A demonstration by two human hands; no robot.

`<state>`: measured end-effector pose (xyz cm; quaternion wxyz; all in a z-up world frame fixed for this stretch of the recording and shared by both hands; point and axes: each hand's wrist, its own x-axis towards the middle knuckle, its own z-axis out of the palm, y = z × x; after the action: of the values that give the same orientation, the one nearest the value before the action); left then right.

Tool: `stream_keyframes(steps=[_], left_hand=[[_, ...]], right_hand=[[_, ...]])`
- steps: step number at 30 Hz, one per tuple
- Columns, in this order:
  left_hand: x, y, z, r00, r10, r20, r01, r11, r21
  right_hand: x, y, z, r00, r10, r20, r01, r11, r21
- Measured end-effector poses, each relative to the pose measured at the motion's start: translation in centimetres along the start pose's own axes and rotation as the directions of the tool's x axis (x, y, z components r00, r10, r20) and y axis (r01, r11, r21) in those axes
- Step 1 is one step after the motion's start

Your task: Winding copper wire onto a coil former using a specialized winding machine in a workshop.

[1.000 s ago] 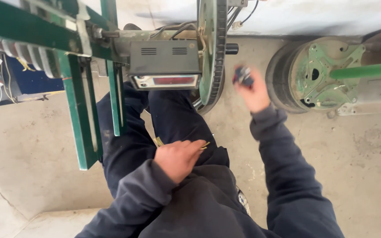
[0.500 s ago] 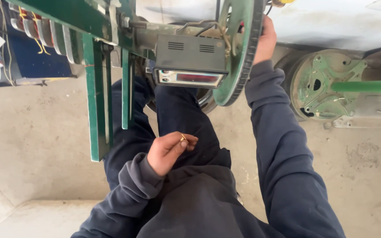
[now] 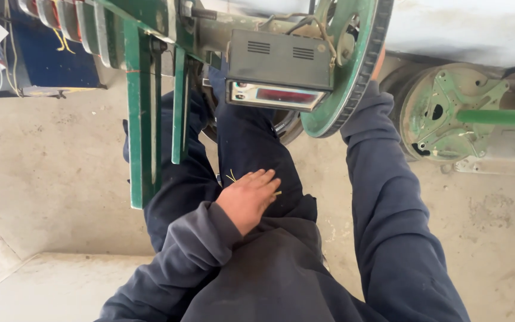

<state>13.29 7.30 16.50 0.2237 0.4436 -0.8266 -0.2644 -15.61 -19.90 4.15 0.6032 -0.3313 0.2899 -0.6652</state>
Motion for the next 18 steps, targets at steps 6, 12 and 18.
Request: stream_keyframes(steps=[6,12,18], left_hand=[[0.4,-0.7,-3.2,0.946,-0.302,0.120,0.322,0.815,-0.482],[-0.6,-0.1,-4.5,0.960,-0.274,0.049,0.276,0.912,-0.305],[-1.3,0.1,-4.0,0.979,-0.203,0.023,0.204,0.972,-0.119]], right_hand=[[-1.6,0.3,-5.2,0.965,-0.242,0.101,0.236,0.638,-0.733],[-18.7,-5.8,9.3,0.947,-0.264,-0.185,0.065,0.718,-0.693],[-25.4,-8.1,19.0,0.969,0.235,0.071,-0.052,0.480,-0.876]])
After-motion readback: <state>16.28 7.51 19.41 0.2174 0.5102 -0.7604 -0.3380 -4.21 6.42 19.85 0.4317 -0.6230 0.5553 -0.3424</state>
